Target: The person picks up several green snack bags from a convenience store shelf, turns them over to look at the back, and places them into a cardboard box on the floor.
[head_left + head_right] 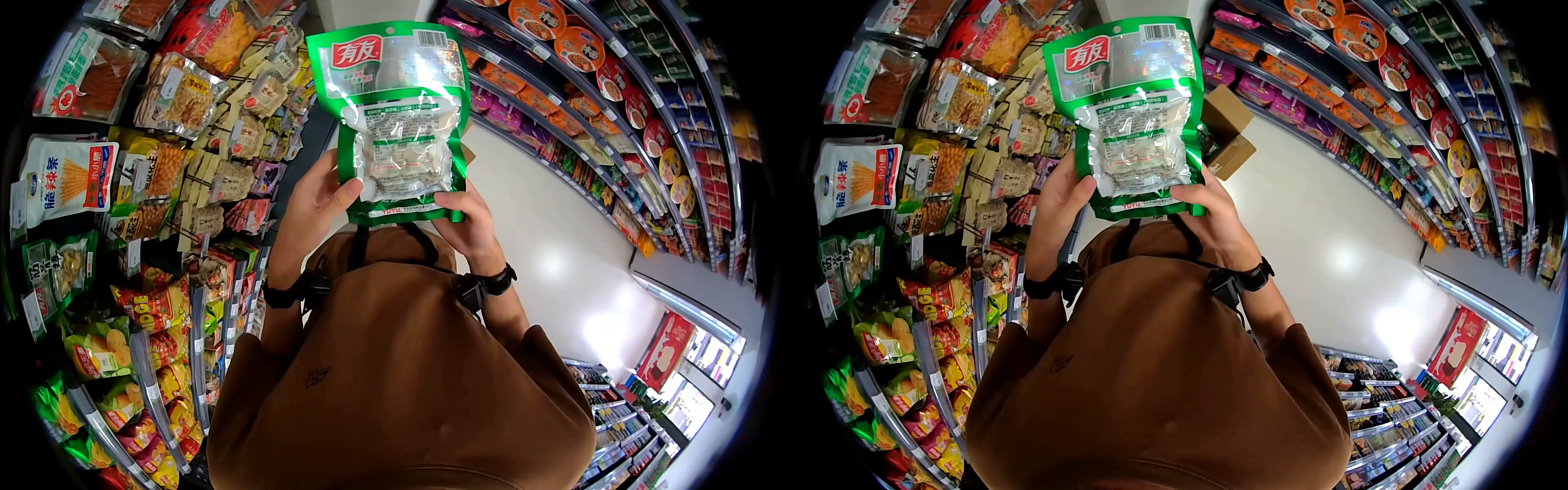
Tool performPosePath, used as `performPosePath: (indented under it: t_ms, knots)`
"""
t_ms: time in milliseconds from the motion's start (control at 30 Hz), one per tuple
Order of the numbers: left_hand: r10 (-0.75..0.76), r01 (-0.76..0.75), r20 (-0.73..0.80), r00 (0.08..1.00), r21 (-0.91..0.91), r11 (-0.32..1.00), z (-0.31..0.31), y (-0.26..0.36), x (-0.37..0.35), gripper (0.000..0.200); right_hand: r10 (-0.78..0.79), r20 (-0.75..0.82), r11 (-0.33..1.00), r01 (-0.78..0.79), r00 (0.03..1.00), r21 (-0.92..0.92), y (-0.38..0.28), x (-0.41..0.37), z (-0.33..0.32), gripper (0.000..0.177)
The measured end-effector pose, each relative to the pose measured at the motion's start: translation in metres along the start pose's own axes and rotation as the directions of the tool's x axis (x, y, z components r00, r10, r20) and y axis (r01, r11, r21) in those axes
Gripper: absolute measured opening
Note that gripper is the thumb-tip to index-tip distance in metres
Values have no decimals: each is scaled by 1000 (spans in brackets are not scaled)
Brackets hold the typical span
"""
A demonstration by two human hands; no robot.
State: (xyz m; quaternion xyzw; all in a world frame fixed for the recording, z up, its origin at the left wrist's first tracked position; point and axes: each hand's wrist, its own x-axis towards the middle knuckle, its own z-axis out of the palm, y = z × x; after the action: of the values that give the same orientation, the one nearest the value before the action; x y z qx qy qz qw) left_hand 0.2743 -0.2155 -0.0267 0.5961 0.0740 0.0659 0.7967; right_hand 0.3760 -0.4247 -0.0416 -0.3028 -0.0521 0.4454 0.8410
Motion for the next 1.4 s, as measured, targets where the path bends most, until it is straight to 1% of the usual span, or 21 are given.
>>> performPosePath:
  t_ms: [33,67,133,167,200,233,267,333,367,433,533,667,733,833,967,1033,1067,1133,1267,1333,1400]
  knots:
    - [38,-38,-3,999,1,999,1,1,0,43,32,-2,999,-32,999,13,2,0,0,64]
    - [39,-39,-5,999,0,999,-3,-1,-2,43,63,-4,998,-63,998,26,4,0,0,64]
    - [-23,25,-27,999,57,998,-10,-5,-4,40,89,-23,996,-89,996,22,8,1,-2,64]
    - [-23,24,-26,999,56,998,-11,-5,-5,40,108,-5,992,-108,994,-70,8,1,-1,64]
    - [-54,57,-65,996,56,997,-9,-1,-5,37,129,9,979,-125,992,-161,9,1,1,64]
    - [-84,90,-104,991,56,994,-8,1,-6,35,124,36,976,-115,992,-184,9,1,5,64]
    - [-85,91,-102,991,55,994,-9,2,-7,35,122,34,976,-114,992,-185,10,1,4,64]
    - [-67,77,-102,993,94,993,-11,3,-8,31,111,71,959,-88,991,-269,9,2,1,62]
    - [-66,75,-97,993,94,993,-11,4,-8,31,107,70,959,-84,992,-270,7,3,2,62]
    - [-84,97,-118,989,108,989,-11,6,-9,29,114,31,910,-92,993,-404,-1,4,9,59]
    - [-74,85,-87,993,137,987,-12,8,-9,29,86,8,892,-73,996,-445,-5,4,14,57]
    - [-84,90,-57,995,111,990,-9,7,-6,28,47,-23,897,-52,999,-439,-6,4,20,56]
    - [-73,75,-25,997,100,992,-7,7,-4,28,54,-27,932,-60,998,-358,-6,3,16,56]
    - [-81,85,-55,995,79,993,-1,10,-3,28,32,-34,944,-42,999,-327,-5,1,16,56]
    - [-105,109,-49,993,103,989,-3,8,-3,30,25,-45,942,-38,999,-333,-4,2,17,56]
    - [-71,78,-64,995,119,990,1,10,-3,31,12,-76,927,-40,997,-374,-2,3,17,55]
    - [-70,78,-68,995,119,990,0,9,-4,31,16,-74,927,-42,997,-374,-1,3,14,55]
    - [-90,94,-38,995,137,986,-2,7,-5,32,67,-89,916,-97,994,-388,1,4,6,54]
    - [-93,100,-65,994,117,988,-3,5,-6,32,72,-93,911,-103,993,-399,-1,3,8,52]
    - [-119,124,-36,992,155,980,-10,-1,-7,32,64,-72,907,-88,995,-411,-3,3,8,49]
    - [-110,111,-21,994,140,984,-7,0,-4,32,60,-62,913,-80,996,-400,-5,0,8,48]
